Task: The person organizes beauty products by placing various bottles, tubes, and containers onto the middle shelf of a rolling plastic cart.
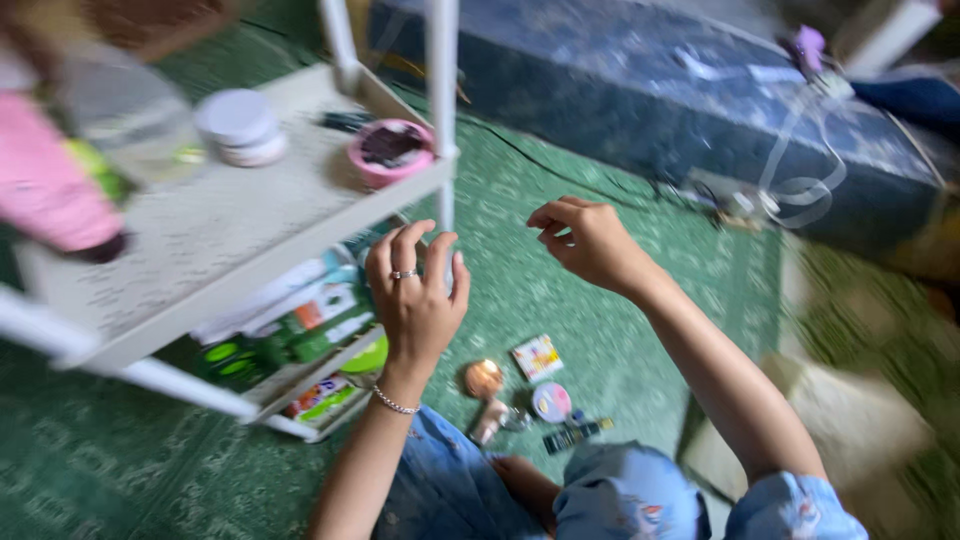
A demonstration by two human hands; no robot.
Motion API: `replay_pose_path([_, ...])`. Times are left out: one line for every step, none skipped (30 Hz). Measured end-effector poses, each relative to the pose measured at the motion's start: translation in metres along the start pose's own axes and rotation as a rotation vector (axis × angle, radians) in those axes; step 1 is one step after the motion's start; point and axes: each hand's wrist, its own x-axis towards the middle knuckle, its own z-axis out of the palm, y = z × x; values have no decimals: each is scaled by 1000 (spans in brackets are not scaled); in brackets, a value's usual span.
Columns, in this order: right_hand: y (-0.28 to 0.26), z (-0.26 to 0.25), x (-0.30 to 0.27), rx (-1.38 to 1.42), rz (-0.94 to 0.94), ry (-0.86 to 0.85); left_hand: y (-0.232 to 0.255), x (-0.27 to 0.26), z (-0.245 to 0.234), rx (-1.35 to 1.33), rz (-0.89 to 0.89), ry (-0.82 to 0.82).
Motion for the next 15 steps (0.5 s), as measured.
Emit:
replay_pose_path([13, 3, -11, -6, 35, 5, 2, -6, 9, -30, 3, -20])
replay_pose_path([26, 8, -21, -26, 39, -32, 3, -12, 18, -52, 43, -53])
replay_pose_path([39, 13, -30, -43, 37, -71, 5, -18, 28, -70, 83, -82])
replay_pose_path([52, 18, -40, -46, 66, -68, 9, -25, 40, -94, 86, -98])
replay_pose_path([64, 27, -50, -3, 107, -86, 13, -33, 50, -134, 99, -138])
replay_pose_path([77, 34, -60, 41, 147, -103, 16, -43, 62, -175, 113, -177])
replay_pose_path([91, 43, -69, 49, 166, -109, 18, -54, 74, -184, 108, -196])
replay_pose_path([104, 51, -78, 44, 178, -119, 22, -65, 88, -221, 115, -246])
replay_pose_path([118, 60, -87, 38, 187, -128, 25, -78, 102, -258, 124, -291])
replay_pose_path([130, 70, -96, 44, 204, -131, 28, -91, 114, -267, 121, -308])
replay_pose_path([142, 81, -105, 37, 200, -168, 31, -104, 128, -306, 104, -380])
replay_pose_path([153, 91, -115, 30, 195, -205, 34, -118, 141, -344, 88, -453])
replay_pose_path([165, 101, -123, 33, 205, -206, 35, -131, 154, -350, 87, -461])
replay_pose_path([175, 111, -133, 49, 237, -278, 36, -145, 166, -377, 54, -523])
replay_pose_path([185, 120, -142, 65, 267, -350, 37, -160, 176, -403, 21, -584])
